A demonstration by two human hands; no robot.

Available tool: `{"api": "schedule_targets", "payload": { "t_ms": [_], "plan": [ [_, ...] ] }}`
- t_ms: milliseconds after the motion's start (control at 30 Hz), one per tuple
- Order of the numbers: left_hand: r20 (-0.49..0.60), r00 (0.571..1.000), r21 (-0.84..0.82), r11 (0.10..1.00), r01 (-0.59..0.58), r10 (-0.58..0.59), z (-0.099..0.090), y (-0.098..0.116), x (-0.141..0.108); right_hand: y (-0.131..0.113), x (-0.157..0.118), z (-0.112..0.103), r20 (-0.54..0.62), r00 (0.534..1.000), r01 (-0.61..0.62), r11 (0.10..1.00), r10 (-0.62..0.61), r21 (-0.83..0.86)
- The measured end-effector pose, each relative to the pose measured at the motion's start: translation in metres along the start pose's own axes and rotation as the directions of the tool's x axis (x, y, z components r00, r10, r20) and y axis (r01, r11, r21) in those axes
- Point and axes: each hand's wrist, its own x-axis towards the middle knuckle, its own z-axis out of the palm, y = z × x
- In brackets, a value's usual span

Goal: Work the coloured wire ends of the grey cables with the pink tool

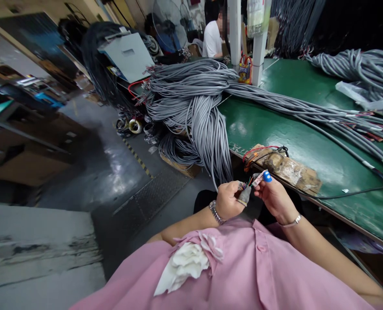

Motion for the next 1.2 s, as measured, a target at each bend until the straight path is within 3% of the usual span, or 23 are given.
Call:
{"api": "schedule_targets", "payload": {
  "t_ms": [100,167,367,600,767,967,1033,1200],
  "plan": [
    [-0.001,0.99,0.1,0.985,-0.141,0.142,0.003,-0.005,0.0,-0.001,-0.001,-0.001,0.024,1.0,0.008,1.0,-0.008,0.003],
    [0.003,0.985,0.134,0.976,-0.174,0.175,0.005,-0.008,-0.001,-0.001,-0.002,-0.002,0.03,1.0,0.005,1.0,-0.005,0.02],
    [0.042,0.976,0.151,0.965,-0.216,0.212,0.008,-0.01,-0.005,0.001,-0.003,-0.002,-0.001,1.0,-0.005,0.999,0.005,0.041],
    [0.038,0.983,0.082,0.979,-0.185,0.182,0.001,-0.01,-0.014,0.005,-0.004,-0.008,0.021,0.998,-0.065,0.993,0.063,0.094],
    [0.026,1.0,-0.037,0.999,-0.001,0.002,-0.008,-0.011,-0.026,0.008,-0.007,-0.016,0.018,0.992,-0.124,0.983,0.123,0.139],
    [0.025,0.985,-0.178,0.969,0.174,-0.172,-0.008,-0.007,-0.028,0.008,-0.011,-0.018,0.077,0.987,-0.152,0.982,0.144,0.111],
    [0.043,0.966,-0.288,0.923,0.256,-0.255,-0.006,-0.005,-0.026,0.009,-0.012,-0.019,0.074,0.986,-0.154,0.982,0.147,0.106],
    [0.091,0.875,-0.57,0.695,0.438,-0.476,0.001,-0.009,-0.022,0.014,-0.013,-0.026,0.06,0.985,-0.167,0.983,0.163,0.072]
  ]
}}
